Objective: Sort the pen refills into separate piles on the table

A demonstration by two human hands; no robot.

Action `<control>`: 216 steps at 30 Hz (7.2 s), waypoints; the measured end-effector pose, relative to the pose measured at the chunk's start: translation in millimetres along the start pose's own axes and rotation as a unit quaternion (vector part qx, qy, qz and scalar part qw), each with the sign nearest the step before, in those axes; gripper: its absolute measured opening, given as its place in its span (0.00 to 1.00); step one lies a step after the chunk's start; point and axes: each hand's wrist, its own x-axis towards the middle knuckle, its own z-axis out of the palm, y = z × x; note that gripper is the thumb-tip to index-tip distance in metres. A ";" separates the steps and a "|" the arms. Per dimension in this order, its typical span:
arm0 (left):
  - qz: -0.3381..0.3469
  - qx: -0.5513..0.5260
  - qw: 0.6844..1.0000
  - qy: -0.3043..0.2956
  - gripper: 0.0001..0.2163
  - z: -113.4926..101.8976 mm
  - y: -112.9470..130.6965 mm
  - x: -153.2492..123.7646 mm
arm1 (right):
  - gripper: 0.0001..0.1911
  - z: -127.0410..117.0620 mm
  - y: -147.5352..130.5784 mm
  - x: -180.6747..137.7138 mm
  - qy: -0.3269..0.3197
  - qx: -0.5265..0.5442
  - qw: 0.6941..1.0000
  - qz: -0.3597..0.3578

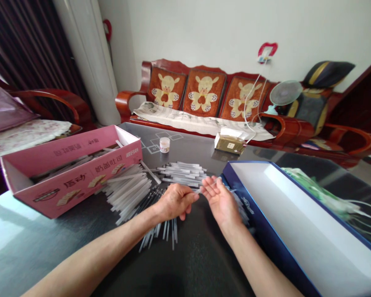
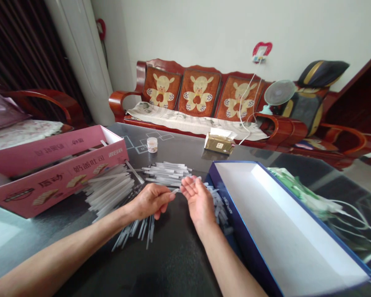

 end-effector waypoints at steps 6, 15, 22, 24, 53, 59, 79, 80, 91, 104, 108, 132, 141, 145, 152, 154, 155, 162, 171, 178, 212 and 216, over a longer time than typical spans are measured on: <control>0.048 0.238 0.962 0.126 0.16 -19.2 5.2 1.3 | 0.14 -3.2 4.9 -1.6 -0.049 -0.065 0.997 -0.009; -0.128 0.497 0.853 0.096 0.17 -92.0 -9.3 -2.1 | 0.14 -7.9 27.5 -6.7 -0.082 -0.173 0.981 -0.024; -0.153 0.516 0.842 0.047 0.15 -109.6 -20.9 -6.2 | 0.16 -7.0 32.8 -9.1 -0.105 -0.222 0.968 -0.057; -0.161 0.527 0.833 0.040 0.16 -109.7 -22.1 -5.2 | 0.15 -5.7 34.4 -11.2 -0.112 -0.251 0.959 -0.072; -0.162 0.460 0.828 0.276 0.17 -128.4 -33.9 -9.6 | 0.13 -10.6 -18.3 -6.2 -0.056 -0.774 0.488 -0.400; -0.155 0.512 0.819 0.208 0.16 -137.3 -36.4 0.8 | 0.10 -20.5 32.5 -16.6 -0.159 -0.646 0.582 -0.467; -0.022 0.640 0.767 -0.038 0.11 -98.3 -41.7 27.7 | 0.10 -20.8 30.6 -14.1 -0.179 -0.648 0.601 -0.432; -0.017 0.643 0.765 -0.037 0.11 -97.8 -42.7 28.1 | 0.10 -20.6 30.5 -14.0 -0.178 -0.648 0.602 -0.431; 0.142 0.458 0.869 0.122 0.06 -106.0 -4.9 13.2 | 0.11 -20.8 30.6 -10.7 -0.164 -0.593 0.657 -0.434; -0.034 -0.378 0.885 0.270 0.17 -11.8 -16.7 9.5 | 0.17 -19.9 19.7 -8.7 -0.099 -0.403 0.883 -0.221; -0.026 -0.323 0.903 0.282 0.15 -22.6 -23.6 9.4 | 0.16 -22.1 21.4 -1.8 -0.083 -0.295 0.939 -0.157; 0.131 0.419 0.881 0.178 0.12 8.4 -23.1 -3.8 | 0.15 -12.3 26.9 -6.9 -0.073 -0.268 0.958 -0.065; 0.140 0.435 0.875 0.160 0.15 7.4 -28.4 -1.6 | 0.14 -15.8 25.4 -6.4 -0.117 -0.268 0.954 -0.060; 0.125 0.445 0.874 0.150 0.15 5.7 -28.0 -1.7 | 0.17 -14.6 24.8 -8.0 -0.126 -0.276 0.951 -0.060; 0.125 0.440 0.879 0.135 0.14 6.5 -27.1 -2.6 | 0.15 -12.1 25.4 -9.0 -0.097 -0.322 0.938 -0.084; 0.119 0.444 0.878 0.134 0.13 6.5 -27.0 -3.0 | 0.14 -12.0 24.1 -9.7 -0.124 -0.320 0.935 -0.089; 0.115 0.447 0.877 0.133 0.14 6.4 -26.7 -3.2 | 0.15 -12.2 23.6 -9.8 -0.136 -0.320 0.933 -0.090; 0.130 0.464 0.866 0.133 0.13 6.2 -27.5 -3.1 | 0.16 -14.9 26.5 -6.9 -0.100 -0.345 0.929 -0.088; 0.141 0.475 0.856 0.150 0.13 5.2 -28.0 -3.7 | 0.17 -12.8 23.2 -9.5 -0.149 -0.317 0.932 -0.088; 0.171 0.481 0.844 0.164 0.11 5.3 -29.4 -2.8 | 0.17 -12.1 25.6 -9.2 -0.114 -0.388 0.910 -0.090; 0.171 0.486 0.840 0.172 0.10 4.0 -29.9 -3.3 | 0.19 -12.8 25.2 -7.2 -0.124 -0.357 0.922 -0.087; 0.181 0.487 0.838 0.165 0.10 5.1 -32.2 -2.8 | 0.19 -11.3 27.2 -8.1 -0.106 -0.417 0.898 -0.093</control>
